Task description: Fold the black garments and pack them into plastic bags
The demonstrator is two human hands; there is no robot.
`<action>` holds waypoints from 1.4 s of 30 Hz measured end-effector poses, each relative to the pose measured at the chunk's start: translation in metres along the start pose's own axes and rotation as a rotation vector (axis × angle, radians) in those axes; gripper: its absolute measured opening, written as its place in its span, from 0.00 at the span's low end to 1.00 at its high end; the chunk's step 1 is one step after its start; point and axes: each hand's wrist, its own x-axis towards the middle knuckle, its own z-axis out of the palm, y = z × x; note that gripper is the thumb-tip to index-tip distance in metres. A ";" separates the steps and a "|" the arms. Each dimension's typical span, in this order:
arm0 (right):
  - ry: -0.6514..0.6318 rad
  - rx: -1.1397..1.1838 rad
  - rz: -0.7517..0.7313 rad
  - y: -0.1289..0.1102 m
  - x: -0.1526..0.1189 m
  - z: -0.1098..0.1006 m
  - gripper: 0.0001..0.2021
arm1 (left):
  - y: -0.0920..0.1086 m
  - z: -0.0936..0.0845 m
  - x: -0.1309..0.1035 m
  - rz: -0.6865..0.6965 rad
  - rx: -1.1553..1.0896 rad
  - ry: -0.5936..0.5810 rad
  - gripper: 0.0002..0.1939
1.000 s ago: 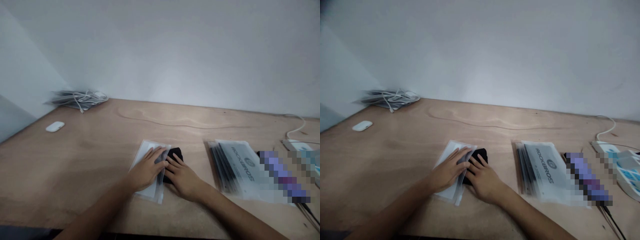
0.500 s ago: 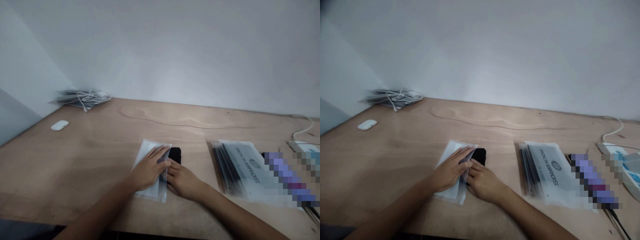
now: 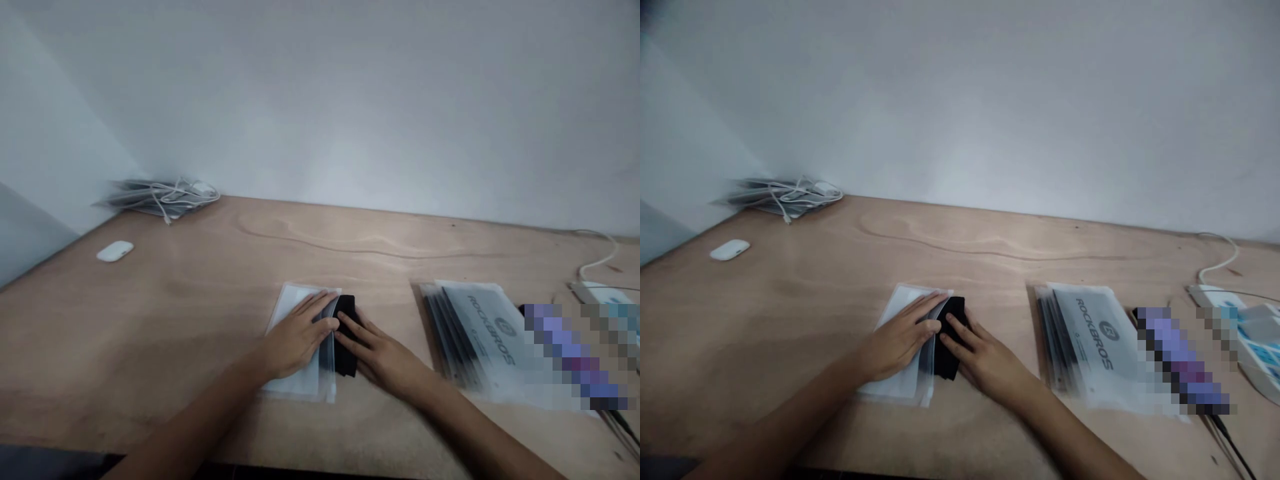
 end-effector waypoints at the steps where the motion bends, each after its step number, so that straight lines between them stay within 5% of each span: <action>1: 0.000 0.002 -0.013 -0.003 0.004 0.003 0.33 | 0.001 -0.001 0.000 0.002 0.002 -0.008 0.16; 9: -0.008 0.027 -0.159 -0.022 0.042 -0.002 0.12 | 0.003 -0.012 -0.003 0.031 0.059 -0.066 0.15; 15: -0.019 0.024 -0.191 -0.022 0.065 0.016 0.11 | -0.002 -0.012 -0.001 0.102 0.089 -0.061 0.13; 22: 0.142 0.040 -0.095 -0.014 0.031 -0.009 0.17 | 0.000 -0.014 -0.005 0.046 0.053 -0.023 0.14; 28: 0.046 0.006 -0.108 -0.017 0.041 0.003 0.10 | 0.006 -0.014 0.000 0.127 0.127 -0.105 0.14; 36: 0.321 0.096 -0.018 -0.032 0.014 -0.009 0.10 | 0.042 -0.014 -0.054 0.094 0.134 0.010 0.19; 38: 0.321 0.098 -0.074 -0.043 0.006 -0.010 0.08 | 0.048 -0.006 -0.064 0.101 0.155 0.052 0.09; 42: 0.301 0.007 -0.169 -0.059 0.008 -0.001 0.06 | 0.047 0.006 -0.067 0.041 0.141 0.102 0.16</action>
